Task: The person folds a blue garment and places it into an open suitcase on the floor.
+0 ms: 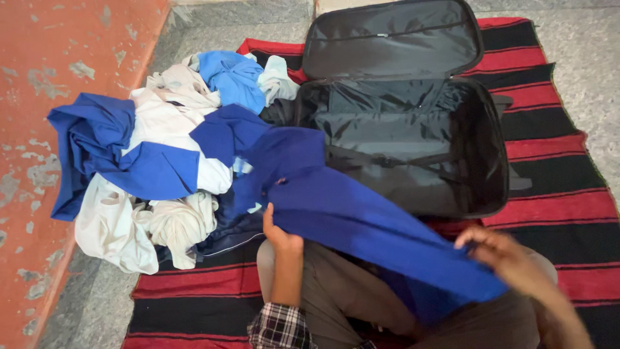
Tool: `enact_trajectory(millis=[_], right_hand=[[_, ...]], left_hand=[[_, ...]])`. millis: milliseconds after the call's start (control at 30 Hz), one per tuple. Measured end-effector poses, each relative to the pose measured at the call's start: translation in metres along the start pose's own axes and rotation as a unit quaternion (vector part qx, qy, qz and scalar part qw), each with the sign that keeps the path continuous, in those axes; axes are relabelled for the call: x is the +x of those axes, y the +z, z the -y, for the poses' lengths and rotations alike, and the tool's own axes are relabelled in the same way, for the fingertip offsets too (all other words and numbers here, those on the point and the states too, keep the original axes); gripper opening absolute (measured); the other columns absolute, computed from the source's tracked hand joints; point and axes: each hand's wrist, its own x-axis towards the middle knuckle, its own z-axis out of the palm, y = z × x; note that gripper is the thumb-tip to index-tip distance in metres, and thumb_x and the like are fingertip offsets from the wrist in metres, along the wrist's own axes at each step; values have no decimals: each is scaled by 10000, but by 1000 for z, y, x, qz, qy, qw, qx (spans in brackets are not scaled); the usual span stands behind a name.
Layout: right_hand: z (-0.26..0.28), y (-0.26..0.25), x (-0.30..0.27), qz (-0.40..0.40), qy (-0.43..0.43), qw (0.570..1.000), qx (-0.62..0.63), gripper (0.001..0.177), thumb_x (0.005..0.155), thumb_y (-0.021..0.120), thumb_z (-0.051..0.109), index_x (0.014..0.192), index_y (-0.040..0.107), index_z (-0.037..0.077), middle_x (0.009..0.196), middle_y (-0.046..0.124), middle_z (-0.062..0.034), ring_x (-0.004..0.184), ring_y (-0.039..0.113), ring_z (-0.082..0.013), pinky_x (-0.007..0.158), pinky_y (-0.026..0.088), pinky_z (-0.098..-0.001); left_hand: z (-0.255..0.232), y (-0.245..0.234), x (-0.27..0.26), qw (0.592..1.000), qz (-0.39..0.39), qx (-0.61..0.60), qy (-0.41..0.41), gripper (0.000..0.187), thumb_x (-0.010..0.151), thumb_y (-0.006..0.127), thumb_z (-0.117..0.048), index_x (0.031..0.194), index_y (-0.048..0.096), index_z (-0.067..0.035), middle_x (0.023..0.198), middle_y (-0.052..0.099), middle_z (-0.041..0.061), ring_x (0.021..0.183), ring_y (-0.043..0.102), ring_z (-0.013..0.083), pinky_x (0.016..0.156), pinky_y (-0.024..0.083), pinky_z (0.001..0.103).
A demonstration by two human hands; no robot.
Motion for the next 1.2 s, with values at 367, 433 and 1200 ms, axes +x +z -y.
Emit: enact_trajectory(millis=[367, 433, 1200], right_hand=[[-17, 116, -4, 236, -90, 946, -202, 256, 898, 715, 93, 1154, 708, 92, 1073, 742, -100, 1008, 704, -264, 882, 529, -355], [-11, 95, 18, 121, -95, 970, -187, 291, 819, 664, 13, 1096, 720, 82, 994, 772, -60, 921, 744, -195, 817, 573, -315], [35, 68, 80, -100, -50, 982, -151, 226, 1024, 621, 200, 1098, 692, -2, 847, 689, -165, 740, 625, -256, 741, 552, -356]], left_hand=[[46, 6, -33, 951, 44, 304, 48, 471, 790, 777, -125, 1204, 640, 51, 1058, 693, 118, 982, 671, 256, 883, 563, 360], [61, -2, -53, 919, 61, 390, -20, 565, 742, 810, -92, 1235, 551, 2, 1085, 675, 98, 966, 680, 223, 880, 579, 353], [74, -77, -160, 775, 367, 514, 36, 559, 801, 719, -12, 1326, 532, 19, 1222, 630, 167, 1153, 614, 315, 1030, 466, 428]])
